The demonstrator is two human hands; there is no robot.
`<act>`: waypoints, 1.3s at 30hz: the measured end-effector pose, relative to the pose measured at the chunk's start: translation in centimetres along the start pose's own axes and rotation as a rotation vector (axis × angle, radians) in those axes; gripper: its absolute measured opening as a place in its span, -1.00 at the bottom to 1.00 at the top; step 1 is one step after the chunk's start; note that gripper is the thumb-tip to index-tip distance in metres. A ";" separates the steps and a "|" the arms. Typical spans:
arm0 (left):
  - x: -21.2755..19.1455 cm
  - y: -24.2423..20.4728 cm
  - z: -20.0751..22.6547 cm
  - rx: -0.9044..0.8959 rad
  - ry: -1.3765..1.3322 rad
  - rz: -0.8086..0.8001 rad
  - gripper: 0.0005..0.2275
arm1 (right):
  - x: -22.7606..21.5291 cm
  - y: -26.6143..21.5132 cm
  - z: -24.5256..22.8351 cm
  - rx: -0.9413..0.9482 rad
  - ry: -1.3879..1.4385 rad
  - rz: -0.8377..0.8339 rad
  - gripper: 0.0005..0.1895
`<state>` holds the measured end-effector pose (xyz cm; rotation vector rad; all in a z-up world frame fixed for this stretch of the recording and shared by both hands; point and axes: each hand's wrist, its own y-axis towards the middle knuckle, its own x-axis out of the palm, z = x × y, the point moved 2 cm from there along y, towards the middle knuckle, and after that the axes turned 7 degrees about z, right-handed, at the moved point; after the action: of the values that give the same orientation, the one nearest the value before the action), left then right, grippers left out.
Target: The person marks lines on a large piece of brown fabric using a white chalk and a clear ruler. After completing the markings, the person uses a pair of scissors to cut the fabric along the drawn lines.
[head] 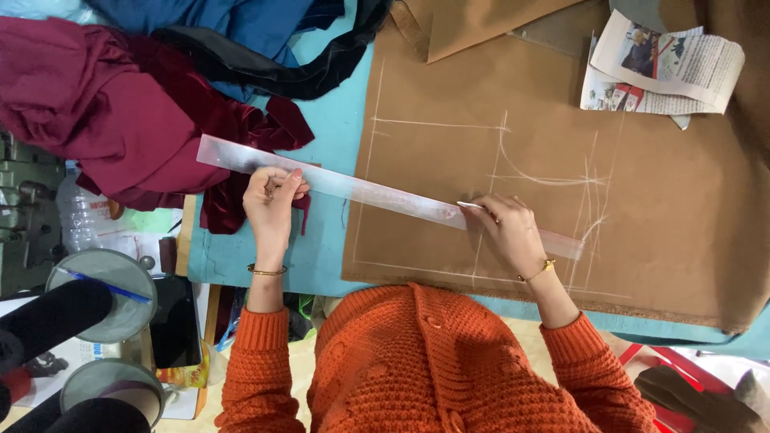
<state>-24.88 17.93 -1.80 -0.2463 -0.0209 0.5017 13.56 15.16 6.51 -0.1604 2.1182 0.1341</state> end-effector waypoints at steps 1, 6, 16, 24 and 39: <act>0.1 0.0 -0.1 0.000 0.000 0.004 -0.84 | -0.1 0.1 -0.2 -0.003 0.001 -0.003 -0.95; 0.2 -0.4 0.3 0.038 0.028 0.021 -0.87 | -0.2 0.4 -0.7 -0.046 -0.052 -0.039 -0.93; 0.1 -1.6 1.2 0.054 0.079 0.085 -0.87 | -0.5 1.3 -1.6 -0.057 -0.019 -0.079 -0.89; 0.4 -2.1 2.7 0.073 0.138 0.100 -0.90 | 2.3 2.8 -1.4 -0.068 -0.025 -0.120 -0.88; 0.3 -1.7 2.2 0.006 0.135 0.102 -0.90 | 11.5 11.0 -11.2 0.105 0.619 0.036 -0.93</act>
<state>-24.00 17.06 0.71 -0.2759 0.1250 0.5853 -3.61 23.47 2.91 -0.1091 2.7385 -0.0120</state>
